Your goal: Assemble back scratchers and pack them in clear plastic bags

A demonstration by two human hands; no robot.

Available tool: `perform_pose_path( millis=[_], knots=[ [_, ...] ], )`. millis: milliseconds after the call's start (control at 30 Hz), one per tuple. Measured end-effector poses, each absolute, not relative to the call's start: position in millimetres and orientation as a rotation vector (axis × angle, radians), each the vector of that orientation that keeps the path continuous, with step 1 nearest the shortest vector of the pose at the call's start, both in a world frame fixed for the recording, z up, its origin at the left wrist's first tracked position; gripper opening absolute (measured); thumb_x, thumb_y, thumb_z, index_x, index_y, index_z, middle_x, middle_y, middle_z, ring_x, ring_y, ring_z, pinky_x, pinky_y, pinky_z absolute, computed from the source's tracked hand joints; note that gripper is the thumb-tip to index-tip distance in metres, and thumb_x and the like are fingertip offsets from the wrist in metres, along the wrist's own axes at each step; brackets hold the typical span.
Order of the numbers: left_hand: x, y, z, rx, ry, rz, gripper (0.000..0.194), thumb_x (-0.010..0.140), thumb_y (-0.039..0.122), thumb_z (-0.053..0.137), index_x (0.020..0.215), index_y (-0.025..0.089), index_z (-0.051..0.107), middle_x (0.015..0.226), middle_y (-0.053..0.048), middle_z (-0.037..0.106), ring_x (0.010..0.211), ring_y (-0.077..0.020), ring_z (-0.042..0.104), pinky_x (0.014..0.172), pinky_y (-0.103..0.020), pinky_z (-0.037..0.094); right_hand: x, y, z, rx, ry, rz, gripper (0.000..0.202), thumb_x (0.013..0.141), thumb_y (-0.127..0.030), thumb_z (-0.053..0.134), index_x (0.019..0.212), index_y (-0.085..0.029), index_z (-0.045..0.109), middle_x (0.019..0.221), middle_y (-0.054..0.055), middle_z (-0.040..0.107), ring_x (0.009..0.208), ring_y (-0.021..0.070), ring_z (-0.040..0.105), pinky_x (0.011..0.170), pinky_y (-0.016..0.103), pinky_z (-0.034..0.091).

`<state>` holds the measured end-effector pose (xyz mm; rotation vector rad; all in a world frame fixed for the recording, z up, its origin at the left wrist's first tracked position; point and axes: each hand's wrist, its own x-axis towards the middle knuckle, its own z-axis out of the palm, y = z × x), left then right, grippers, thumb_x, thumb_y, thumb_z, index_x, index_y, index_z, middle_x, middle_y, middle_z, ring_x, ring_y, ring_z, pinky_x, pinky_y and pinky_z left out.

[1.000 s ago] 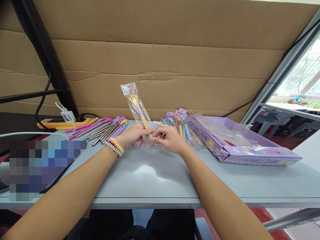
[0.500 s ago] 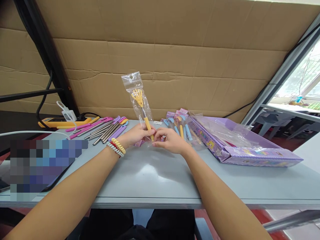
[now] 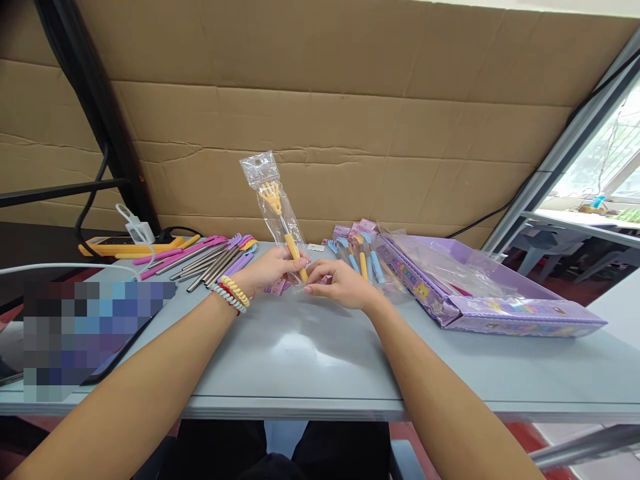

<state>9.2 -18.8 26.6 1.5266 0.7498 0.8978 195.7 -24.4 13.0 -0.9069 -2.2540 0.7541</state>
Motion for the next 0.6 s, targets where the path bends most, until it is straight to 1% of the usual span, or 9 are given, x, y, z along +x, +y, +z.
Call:
perform_pose_path(
  millis=[67, 167, 300, 367, 433, 500, 600],
  knots=[
    [9.0, -19.6, 27.1, 1.584, 0.772, 0.874, 0.021, 0.075, 0.032, 0.066, 0.076, 0.012, 0.058, 0.057, 0.002, 0.053, 0.047, -0.0061, 0.046, 0.042, -0.017, 0.034, 195.8, -24.2, 12.3, -0.945, -2.222, 0.769, 0.028, 0.073, -0.045, 0.065, 0.072, -0.016, 0.066, 0.083, 0.006, 0.064, 0.075, 0.0153, 0.056, 0.065, 0.029, 0.044],
    [9.3, -21.0, 28.3, 1.613, 0.814, 0.855, 0.024, 0.072, 0.034, 0.068, 0.077, 0.013, 0.059, 0.054, 0.003, 0.049, 0.044, -0.0049, 0.041, 0.037, -0.017, 0.028, 195.1, -25.4, 12.3, -1.014, -2.156, 0.828, 0.030, 0.072, -0.045, 0.065, 0.070, -0.015, 0.065, 0.067, 0.003, 0.062, 0.062, 0.0130, 0.053, 0.056, 0.027, 0.041],
    [12.0, -23.0, 29.4, 1.616, 0.847, 0.861, 0.025, 0.073, 0.037, 0.066, 0.079, 0.014, 0.057, 0.052, 0.004, 0.049, 0.041, -0.0057, 0.042, 0.036, -0.017, 0.025, 192.9, -29.4, 14.0, -1.033, -2.086, 0.841, 0.031, 0.072, -0.045, 0.064, 0.067, -0.014, 0.062, 0.062, 0.004, 0.063, 0.057, 0.0122, 0.054, 0.051, 0.025, 0.040],
    [13.5, -25.3, 30.4, 1.614, 0.826, 0.861, 0.022, 0.074, 0.035, 0.065, 0.080, 0.015, 0.057, 0.054, 0.002, 0.052, 0.044, -0.0073, 0.048, 0.038, -0.018, 0.030, 192.1, -31.2, 15.0, -1.040, -2.074, 0.768, 0.032, 0.072, -0.046, 0.064, 0.065, -0.015, 0.060, 0.059, 0.002, 0.062, 0.053, 0.0106, 0.051, 0.047, 0.023, 0.037],
    [14.4, -28.8, 32.0, 1.610, 0.788, 0.853, 0.020, 0.073, 0.029, 0.066, 0.085, 0.015, 0.056, 0.058, 0.001, 0.056, 0.050, -0.0093, 0.053, 0.042, -0.019, 0.036, 191.6, -32.2, 15.7, -1.043, -2.070, 0.698, 0.034, 0.071, -0.046, 0.065, 0.061, -0.015, 0.058, 0.053, 0.000, 0.058, 0.048, 0.0085, 0.046, 0.044, 0.022, 0.034],
    [14.8, -32.4, 34.0, 1.600, 0.780, 0.853, 0.029, 0.069, 0.022, 0.070, 0.093, 0.016, 0.055, 0.062, 0.002, 0.058, 0.054, -0.0107, 0.056, 0.046, -0.020, 0.041, 191.4, -32.4, 16.4, -1.046, -2.061, 0.655, 0.035, 0.069, -0.047, 0.066, 0.058, -0.015, 0.056, 0.049, -0.002, 0.054, 0.045, 0.0074, 0.042, 0.042, 0.021, 0.031],
    [15.7, -34.7, 35.4, 1.565, 0.798, 0.921, 0.046, 0.063, 0.014, 0.073, 0.103, 0.017, 0.051, 0.066, 0.003, 0.059, 0.057, -0.0106, 0.057, 0.052, -0.021, 0.046, 191.0, -32.2, 18.0, -1.069, -2.019, 0.615, 0.036, 0.066, -0.048, 0.069, 0.056, -0.016, 0.056, 0.046, -0.002, 0.052, 0.043, 0.0074, 0.042, 0.040, 0.021, 0.030]
  ],
)
